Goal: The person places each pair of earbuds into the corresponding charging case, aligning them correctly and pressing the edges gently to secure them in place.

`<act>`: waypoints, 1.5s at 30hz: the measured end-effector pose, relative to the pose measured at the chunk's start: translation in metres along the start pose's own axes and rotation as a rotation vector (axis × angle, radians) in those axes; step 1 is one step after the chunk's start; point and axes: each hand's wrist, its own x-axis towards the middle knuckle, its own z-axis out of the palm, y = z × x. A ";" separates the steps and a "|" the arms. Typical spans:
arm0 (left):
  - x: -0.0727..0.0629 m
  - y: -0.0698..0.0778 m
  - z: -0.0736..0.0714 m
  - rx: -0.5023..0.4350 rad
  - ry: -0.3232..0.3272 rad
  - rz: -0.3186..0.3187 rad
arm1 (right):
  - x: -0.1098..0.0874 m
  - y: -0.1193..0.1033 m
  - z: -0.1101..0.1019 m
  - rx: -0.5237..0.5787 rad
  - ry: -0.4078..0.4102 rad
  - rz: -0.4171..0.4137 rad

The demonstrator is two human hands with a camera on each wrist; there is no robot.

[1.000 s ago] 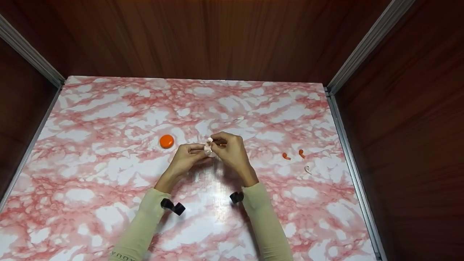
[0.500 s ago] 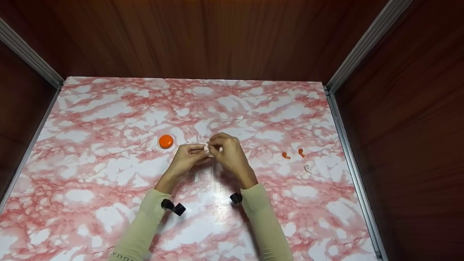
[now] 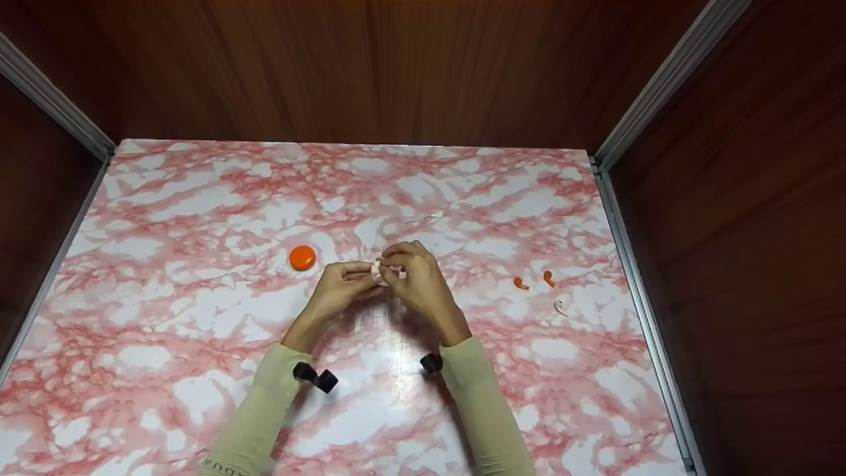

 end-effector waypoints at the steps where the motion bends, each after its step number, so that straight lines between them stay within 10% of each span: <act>1: 0.000 0.000 0.000 -0.005 0.001 -0.003 | 0.000 0.000 -0.001 -0.002 -0.003 -0.002; 21: 0.000 -0.002 0.001 -0.024 0.015 -0.053 | -0.017 0.011 -0.013 0.046 0.091 -0.004; 45: 0.000 -0.002 -0.003 0.048 0.040 -0.063 | -0.080 0.056 -0.072 -0.227 0.194 0.030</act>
